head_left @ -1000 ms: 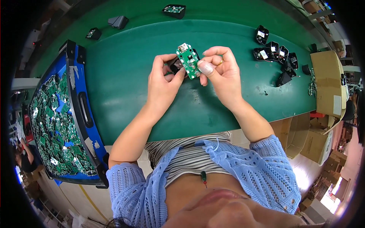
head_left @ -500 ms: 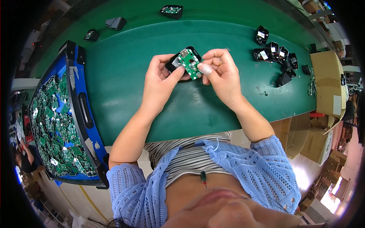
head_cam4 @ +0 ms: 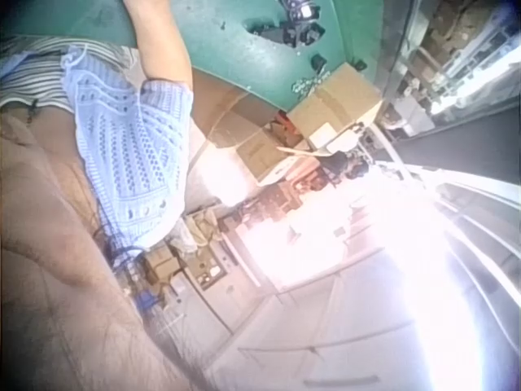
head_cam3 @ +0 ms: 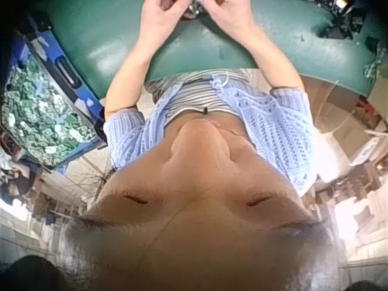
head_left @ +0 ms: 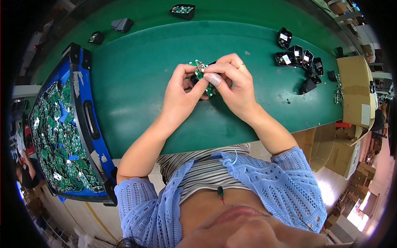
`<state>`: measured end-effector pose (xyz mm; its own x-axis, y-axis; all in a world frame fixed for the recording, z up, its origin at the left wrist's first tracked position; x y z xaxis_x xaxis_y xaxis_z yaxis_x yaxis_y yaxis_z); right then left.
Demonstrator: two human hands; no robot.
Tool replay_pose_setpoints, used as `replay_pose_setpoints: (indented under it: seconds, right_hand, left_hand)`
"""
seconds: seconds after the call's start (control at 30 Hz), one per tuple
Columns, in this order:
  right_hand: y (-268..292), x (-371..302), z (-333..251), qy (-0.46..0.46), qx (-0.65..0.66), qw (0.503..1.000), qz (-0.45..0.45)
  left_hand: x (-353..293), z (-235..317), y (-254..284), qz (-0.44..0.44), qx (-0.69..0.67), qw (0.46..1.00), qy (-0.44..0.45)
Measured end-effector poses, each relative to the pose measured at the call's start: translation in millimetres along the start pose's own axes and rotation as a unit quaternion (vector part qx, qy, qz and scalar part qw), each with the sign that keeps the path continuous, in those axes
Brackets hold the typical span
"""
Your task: The person inserts small PCBs into black plastic component housings by hand at an assembly station.
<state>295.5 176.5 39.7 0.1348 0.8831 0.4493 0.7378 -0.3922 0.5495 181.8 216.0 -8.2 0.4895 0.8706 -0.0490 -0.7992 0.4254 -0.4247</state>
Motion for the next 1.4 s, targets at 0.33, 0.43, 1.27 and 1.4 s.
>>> replay_pose_setpoints:
  seconds: [0.33, 0.43, 1.27, 1.4]
  right_hand:
    - [4.5, 2.6, 5.4, -0.009, 0.059, 0.998, -0.021]
    - [2.0, 2.8, 17.0, -0.018, 0.088, 0.996, -0.011]
    - [0.3, 2.3, 2.9, 0.026, 0.02, 0.999, -0.015]
    - [6.7, 3.9, -5.5, 0.075, -0.022, 0.997, 0.002]
  left_hand:
    - [-1.8, 2.4, 0.3, 0.01, 0.027, 1.0, -0.002]
    - [-4.0, 20.7, -0.6, 0.03, 0.025, 0.999, -0.031]
    - [-3.5, 18.1, 1.0, -0.001, 0.098, 0.995, -0.028]
    - [-4.4, 24.8, -4.4, -0.005, 0.058, 0.998, -0.039]
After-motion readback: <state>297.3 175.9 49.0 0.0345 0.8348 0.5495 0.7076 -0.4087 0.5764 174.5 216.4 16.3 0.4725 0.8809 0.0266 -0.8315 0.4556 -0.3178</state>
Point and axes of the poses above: each hand's wrist, its own x-axis towards the middle knuckle, its own y-axis out of the back of the hand, z = x × y, the point moved 7 cm from there along x, towards the middle knuckle, and after that the axes turned 14 degrees about -x, right-handed, at the moved point
